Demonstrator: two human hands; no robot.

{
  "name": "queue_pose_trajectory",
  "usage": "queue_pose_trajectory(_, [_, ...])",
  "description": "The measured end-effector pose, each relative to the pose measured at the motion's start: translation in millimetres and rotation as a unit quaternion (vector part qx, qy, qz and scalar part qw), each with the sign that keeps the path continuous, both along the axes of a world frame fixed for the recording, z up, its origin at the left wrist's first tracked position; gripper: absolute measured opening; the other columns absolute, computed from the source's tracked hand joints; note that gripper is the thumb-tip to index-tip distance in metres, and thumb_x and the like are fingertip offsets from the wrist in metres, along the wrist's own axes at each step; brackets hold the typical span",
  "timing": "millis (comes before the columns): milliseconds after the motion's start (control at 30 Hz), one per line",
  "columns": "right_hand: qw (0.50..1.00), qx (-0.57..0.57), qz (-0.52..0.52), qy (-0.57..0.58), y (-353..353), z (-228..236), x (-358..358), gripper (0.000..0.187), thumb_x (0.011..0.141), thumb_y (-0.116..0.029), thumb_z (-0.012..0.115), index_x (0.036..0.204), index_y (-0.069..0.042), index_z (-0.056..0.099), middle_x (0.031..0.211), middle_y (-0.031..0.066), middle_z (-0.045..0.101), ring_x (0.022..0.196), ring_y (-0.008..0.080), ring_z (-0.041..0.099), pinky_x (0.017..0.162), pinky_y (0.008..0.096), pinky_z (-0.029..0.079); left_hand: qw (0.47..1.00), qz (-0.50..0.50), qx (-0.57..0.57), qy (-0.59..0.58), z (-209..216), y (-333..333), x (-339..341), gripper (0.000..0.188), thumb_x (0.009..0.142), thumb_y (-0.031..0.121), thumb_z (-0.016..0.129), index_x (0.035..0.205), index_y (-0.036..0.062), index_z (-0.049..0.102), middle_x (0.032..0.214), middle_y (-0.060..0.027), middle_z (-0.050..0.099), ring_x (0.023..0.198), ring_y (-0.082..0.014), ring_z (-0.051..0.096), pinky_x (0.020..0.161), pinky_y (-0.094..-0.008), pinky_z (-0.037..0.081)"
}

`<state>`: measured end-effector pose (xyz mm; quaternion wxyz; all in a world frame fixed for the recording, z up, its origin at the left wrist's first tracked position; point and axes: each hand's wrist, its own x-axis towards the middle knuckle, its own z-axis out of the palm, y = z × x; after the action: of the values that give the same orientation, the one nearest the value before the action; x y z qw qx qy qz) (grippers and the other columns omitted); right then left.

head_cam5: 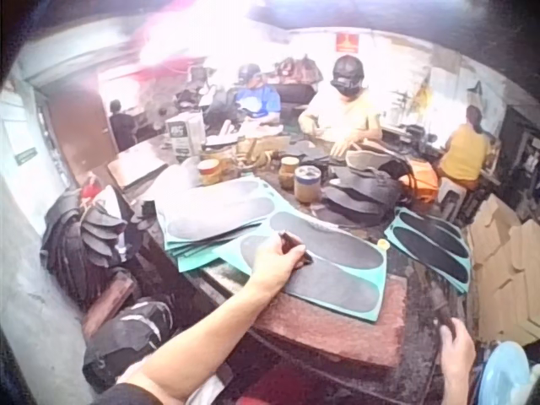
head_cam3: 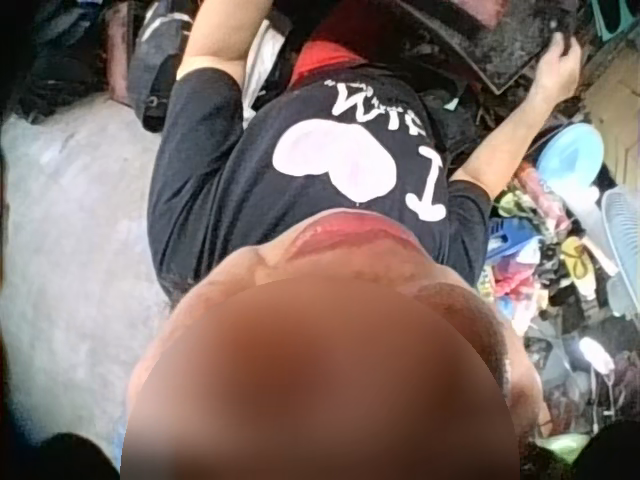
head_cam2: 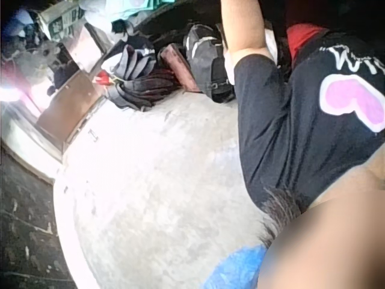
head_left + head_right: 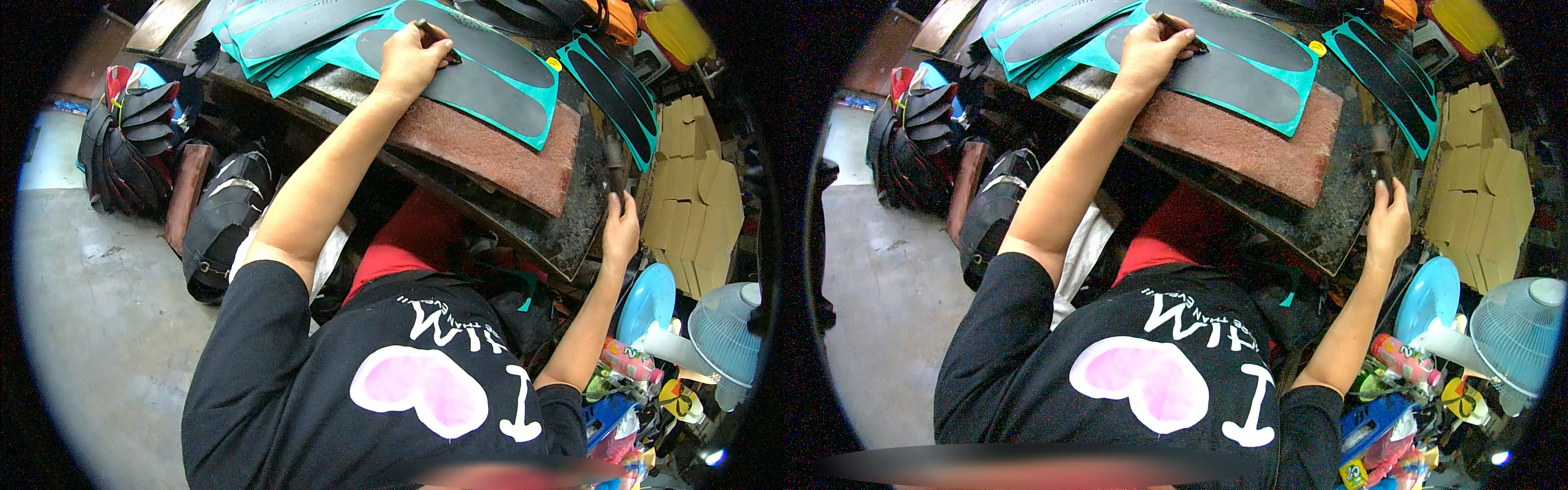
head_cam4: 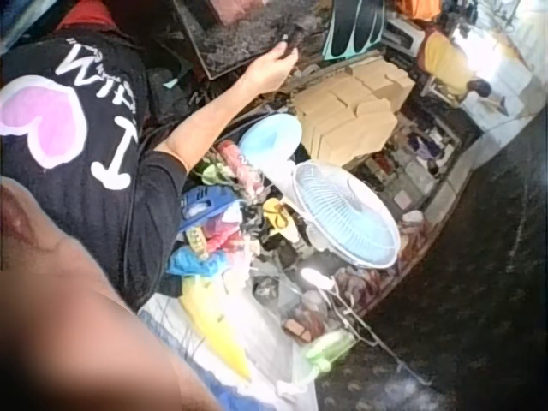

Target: The person repeatedly hammers a black insole with a teal border on a workbench. They hold the insole with one hand and strike it with a hammer in the other, occasionally repositioning the insole to work different areas.

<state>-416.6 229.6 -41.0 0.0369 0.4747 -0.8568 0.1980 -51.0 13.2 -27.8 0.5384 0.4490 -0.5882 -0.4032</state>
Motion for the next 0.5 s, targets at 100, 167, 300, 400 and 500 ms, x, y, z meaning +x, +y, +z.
queue_pose_trajectory(100, [0.932, -0.129, 0.062, -0.334, -10, 29, 32, 0.055, 0.096, -0.034, 0.063, 0.135, 0.002, 0.052, 0.081, 0.0047, 0.063, 0.065, 0.0100, 0.058, 0.059, 0.0246, 0.046, 0.999, 0.004, -0.010, 0.049, -6, 0, -3, 0.012, 0.085, 0.007, 0.070, 0.092, -0.0021, 0.067, 0.080, -0.0087, 0.072, 0.069, -0.0107, 0.069, 0.063, -0.0250, 0.056])
queue_pose_trajectory(167, [0.928, -0.133, 0.080, -0.338, -16, 49, 59, 0.053, 0.094, -0.031, 0.067, 0.132, 0.004, 0.055, 0.080, 0.0027, 0.062, 0.064, 0.0077, 0.055, 0.058, 0.0225, 0.045, 0.999, 0.014, 0.006, 0.045, -5, -1, -4, 0.011, 0.086, 0.008, 0.070, 0.091, -0.0019, 0.067, 0.079, -0.0079, 0.072, 0.068, -0.0102, 0.069, 0.063, -0.0249, 0.056])
queue_pose_trajectory(300, [0.924, -0.163, 0.262, -0.227, -37, 78, 107, 0.041, 0.095, -0.028, 0.066, 0.132, -0.010, 0.060, 0.108, 0.0046, 0.071, 0.087, 0.0105, 0.062, 0.082, 0.0254, 0.049, 1.000, 0.025, 0.013, -0.005, 1, -2, -5, 0.014, 0.085, 0.012, 0.071, 0.089, -0.0005, 0.068, 0.079, -0.0104, 0.072, 0.069, -0.0171, 0.071, 0.066, -0.0289, 0.057])
queue_pose_trajectory(400, [0.888, -0.243, 0.333, -0.204, -53, 110, 131, 0.042, 0.095, -0.019, 0.065, 0.136, -0.013, 0.058, 0.118, 0.0043, 0.069, 0.094, 0.0113, 0.064, 0.083, 0.0265, 0.050, 0.967, 0.069, -0.142, -0.201, 6, 0, -9, 0.019, 0.083, 0.020, 0.074, 0.086, 0.0015, 0.069, 0.081, -0.0157, 0.071, 0.074, -0.0278, 0.071, 0.071, -0.0350, 0.056])
queue_pose_trajectory(500, [0.829, -0.366, 0.363, -0.219, -68, 131, 156, 0.044, 0.097, -0.012, 0.062, 0.141, -0.015, 0.054, 0.095, 0.0054, 0.070, 0.079, 0.0082, 0.063, 0.068, 0.0235, 0.051, 0.923, 0.079, -0.245, -0.287, 6, 6, -20, 0.018, 0.087, 0.020, 0.069, 0.098, 0.0061, 0.066, 0.083, -0.0174, 0.069, 0.079, -0.0346, 0.068, 0.071, -0.0403, 0.055])
